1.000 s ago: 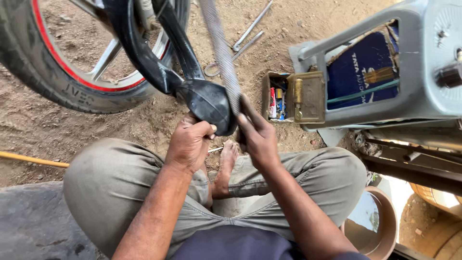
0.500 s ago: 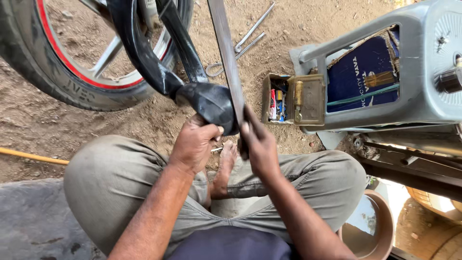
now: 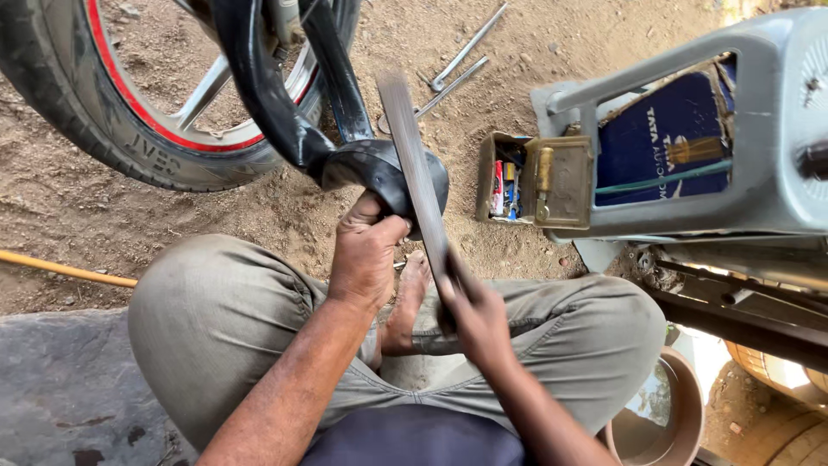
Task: The person sits on the ground and uses a metal rasp to roughen the surface of a motorcycle inner tube. They then apply glue from a tube to the prepared area using a small applicator tool.
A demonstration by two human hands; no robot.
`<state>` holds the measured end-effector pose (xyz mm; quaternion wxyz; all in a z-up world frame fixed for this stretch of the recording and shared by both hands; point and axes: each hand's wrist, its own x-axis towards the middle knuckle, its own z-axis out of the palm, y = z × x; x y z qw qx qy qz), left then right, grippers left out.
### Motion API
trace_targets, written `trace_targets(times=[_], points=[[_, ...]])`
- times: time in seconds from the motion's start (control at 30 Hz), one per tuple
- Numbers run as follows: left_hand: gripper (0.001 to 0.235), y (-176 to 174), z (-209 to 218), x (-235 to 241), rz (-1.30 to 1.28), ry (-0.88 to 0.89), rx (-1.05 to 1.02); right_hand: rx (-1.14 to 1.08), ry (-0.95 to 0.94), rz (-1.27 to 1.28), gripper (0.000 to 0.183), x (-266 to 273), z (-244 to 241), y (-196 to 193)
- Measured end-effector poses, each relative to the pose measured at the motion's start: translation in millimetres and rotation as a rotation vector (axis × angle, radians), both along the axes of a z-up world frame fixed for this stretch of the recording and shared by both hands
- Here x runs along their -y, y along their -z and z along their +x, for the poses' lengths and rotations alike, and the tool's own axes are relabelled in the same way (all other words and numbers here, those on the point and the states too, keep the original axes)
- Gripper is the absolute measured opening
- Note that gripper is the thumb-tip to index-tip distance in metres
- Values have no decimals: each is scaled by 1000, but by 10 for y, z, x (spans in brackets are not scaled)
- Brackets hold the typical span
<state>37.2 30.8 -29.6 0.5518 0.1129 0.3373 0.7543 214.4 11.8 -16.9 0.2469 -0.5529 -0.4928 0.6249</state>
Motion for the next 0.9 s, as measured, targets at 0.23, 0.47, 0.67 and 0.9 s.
trace_targets(times=[0.23, 0.47, 0.67, 0.9], points=[[29, -123, -51, 51, -118, 1, -110, -40, 32, 312, 58, -722, -299, -148], [31, -78, -208, -22, -71, -54, 46, 233, -111, 57, 57, 170, 553, 40], [29, -89, -26, 19, -31, -10, -40, -108, -13, 119, 56, -284, -308, -59], [31, -118, -148, 28, -54, -68, 9, -72, -36, 137, 55, -440, 153, -147]])
